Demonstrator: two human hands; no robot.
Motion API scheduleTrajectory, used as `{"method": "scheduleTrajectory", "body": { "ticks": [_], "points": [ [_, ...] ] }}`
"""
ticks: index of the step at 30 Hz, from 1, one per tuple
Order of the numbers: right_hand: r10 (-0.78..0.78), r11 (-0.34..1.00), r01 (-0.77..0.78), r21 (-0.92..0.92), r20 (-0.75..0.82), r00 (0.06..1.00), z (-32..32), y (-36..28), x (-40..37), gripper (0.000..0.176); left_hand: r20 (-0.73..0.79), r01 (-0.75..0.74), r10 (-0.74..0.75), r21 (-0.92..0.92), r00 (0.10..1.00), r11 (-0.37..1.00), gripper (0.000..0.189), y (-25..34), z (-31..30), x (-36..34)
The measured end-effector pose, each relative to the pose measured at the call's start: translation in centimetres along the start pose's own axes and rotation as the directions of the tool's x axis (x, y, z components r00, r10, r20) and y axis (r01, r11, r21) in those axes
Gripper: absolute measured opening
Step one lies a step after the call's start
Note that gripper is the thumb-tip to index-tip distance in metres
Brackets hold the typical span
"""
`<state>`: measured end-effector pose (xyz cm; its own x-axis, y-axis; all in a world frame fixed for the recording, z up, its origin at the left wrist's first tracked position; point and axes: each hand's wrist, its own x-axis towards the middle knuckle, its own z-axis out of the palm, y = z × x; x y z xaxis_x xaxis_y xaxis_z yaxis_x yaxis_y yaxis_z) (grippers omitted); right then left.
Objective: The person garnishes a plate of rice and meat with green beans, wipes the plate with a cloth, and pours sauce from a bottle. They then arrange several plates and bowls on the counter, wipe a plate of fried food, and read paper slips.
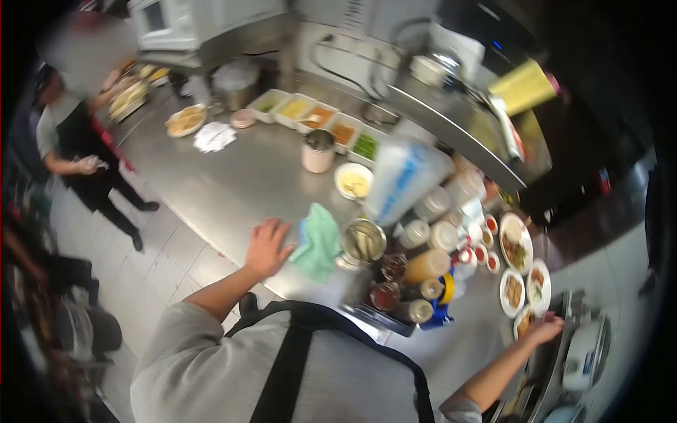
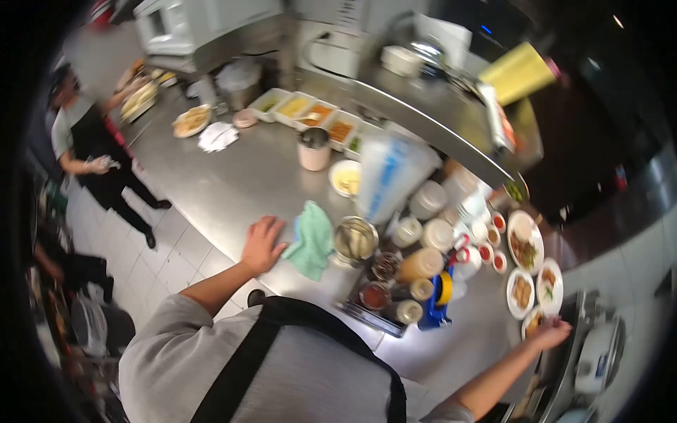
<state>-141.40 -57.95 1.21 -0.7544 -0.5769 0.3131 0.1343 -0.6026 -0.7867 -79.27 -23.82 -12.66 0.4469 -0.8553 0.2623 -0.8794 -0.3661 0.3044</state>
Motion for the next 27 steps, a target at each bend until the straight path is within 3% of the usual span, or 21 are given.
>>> {"method": "scheduleTrajectory", "body": {
  "ticks": [1,2,3,5,6,7,9,11,12,14,15,16,17,18,20,21,22,23,25,26,27],
  "points": [
    [-0.092,0.981,0.045,0.190,0.247,0.965,2.2,-1.9,3.0,0.019,-0.004,-0.003,0.003,-0.029,1.000,1.000,0.055,-0.2,-0.2,-0.1],
    [-0.196,0.979,0.163,0.125,0.336,0.921,6.4,-6.4,1.9,0.019,-0.024,-0.004,0.002,-0.059,1.000,0.998,0.055,-0.3,-0.5,-0.4],
    [-0.350,0.929,0.245,0.276,0.448,0.823,9.8,-9.6,2.2,0.019,-0.046,-0.013,0.009,-0.091,0.999,0.996,0.055,-0.3,-0.6,-0.5],
    [-0.492,0.863,0.324,0.388,0.499,0.714,18.1,-18.3,-5.1,0.020,-0.105,-0.020,0.000,-0.186,0.994,0.982,0.054,-1.4,-0.7,-0.7],
    [-0.641,0.766,0.249,0.593,0.670,0.376,20.0,-18.8,-1.5,0.022,-0.138,-0.024,-0.012,-0.250,0.990,0.968,0.054,-2.0,-0.3,-0.9],
    [-0.744,0.640,0.506,0.578,0.630,0.222,22.4,-21.1,-4.7,0.024,-0.166,-0.047,-0.006,-0.312,0.986,0.949,0.054,-2.5,-0.1,-1.1],
    [-0.618,0.786,0.280,0.551,0.703,0.351,28.3,-24.5,-9.1,0.035,-0.187,-0.062,-0.035,-0.489,0.982,0.870,0.054,-3.3,-0.9,-1.4],
    [-0.739,0.631,0.598,0.495,0.617,0.269,33.6,-28.3,-20.9,0.033,-0.209,-0.100,-0.029,-0.578,0.978,0.810,0.054,-4.4,-1.5,-1.9],
    [-0.756,0.562,0.673,0.481,0.628,0.183,36.2,-29.1,-23.9,0.032,-0.209,-0.124,-0.006,-0.603,0.978,0.788,0.055,-5.5,-1.6,-2.2],
    [-0.726,0.524,0.742,0.418,0.675,0.132,40.2,-31.7,-31.0,0.027,-0.185,-0.136,0.017,-0.654,0.983,0.744,0.055,-8.1,-2.4,-3.0],
    [-0.601,0.610,0.719,0.334,0.786,0.145,42.3,-32.8,-33.5,0.022,-0.162,-0.123,0.014,-0.681,0.987,0.722,0.056,-9.7,-3.2,-3.4],
    [-0.550,0.766,0.461,0.448,0.828,0.109,45.6,-32.0,-34.6,0.019,-0.139,-0.089,-0.014,-0.704,0.990,0.704,0.056,-11.5,-4.0,-3.6],
    [-0.421,0.889,0.268,0.371,0.893,0.158,47.8,-31.7,-36.3,0.016,-0.112,-0.049,-0.048,-0.726,0.993,0.685,0.057,-13.4,-4.8,-3.8],
    [-0.284,0.946,0.190,0.263,0.954,0.094,50.3,-31.3,-36.4,0.016,-0.081,-0.005,-0.084,-0.747,0.993,0.665,0.057,-15.4,-5.5,-4.0],
    [-0.087,0.996,0.035,0.085,0.995,0.053,53.1,-31.3,-39.1,0.023,-0.102,0.015,-0.137,-0.745,0.985,0.666,0.058,-19.2,-6.6,-4.3],
    [0.005,0.990,-0.138,0.036,0.959,0.285,54.8,-31.1,-40.0,0.022,-0.111,0.029,-0.167,-0.747,0.980,0.664,0.058,-21.0,-7.2,-4.3],
    [0.129,0.949,-0.314,0.031,0.869,0.478,56.4,-31.0,-40.9,0.021,-0.128,0.036,-0.197,-0.747,0.972,0.663,0.060,-22.3,-7.7,-4.4],
    [0.283,0.876,-0.478,0.060,0.739,0.612,58.2,-30.7,-41.9,0.019,-0.141,0.014,-0.175,-0.740,0.974,0.673,0.060,-23.6,-8.1,-4.1],
    [0.183,0.687,-0.569,0.452,0.651,0.737,61.1,-27.9,-39.3,0.015,-0.142,0.032,-0.197,-0.729,0.970,0.684,0.060,-25.7,-9.1,-4.3],
    [-0.074,0.594,-0.589,0.549,0.766,0.639,64.0,-24.3,-34.7,0.015,-0.182,-0.009,-0.167,-0.702,0.969,0.712,0.061,-26.7,-8.6,-4.2],
    [0.075,0.228,-0.854,0.468,0.866,0.495,63.8,-23.9,-34.1,0.012,-0.213,-0.032,-0.150,-0.671,0.965,0.740,0.061,-27.7,-8.6,-3.8]
  ]
}}
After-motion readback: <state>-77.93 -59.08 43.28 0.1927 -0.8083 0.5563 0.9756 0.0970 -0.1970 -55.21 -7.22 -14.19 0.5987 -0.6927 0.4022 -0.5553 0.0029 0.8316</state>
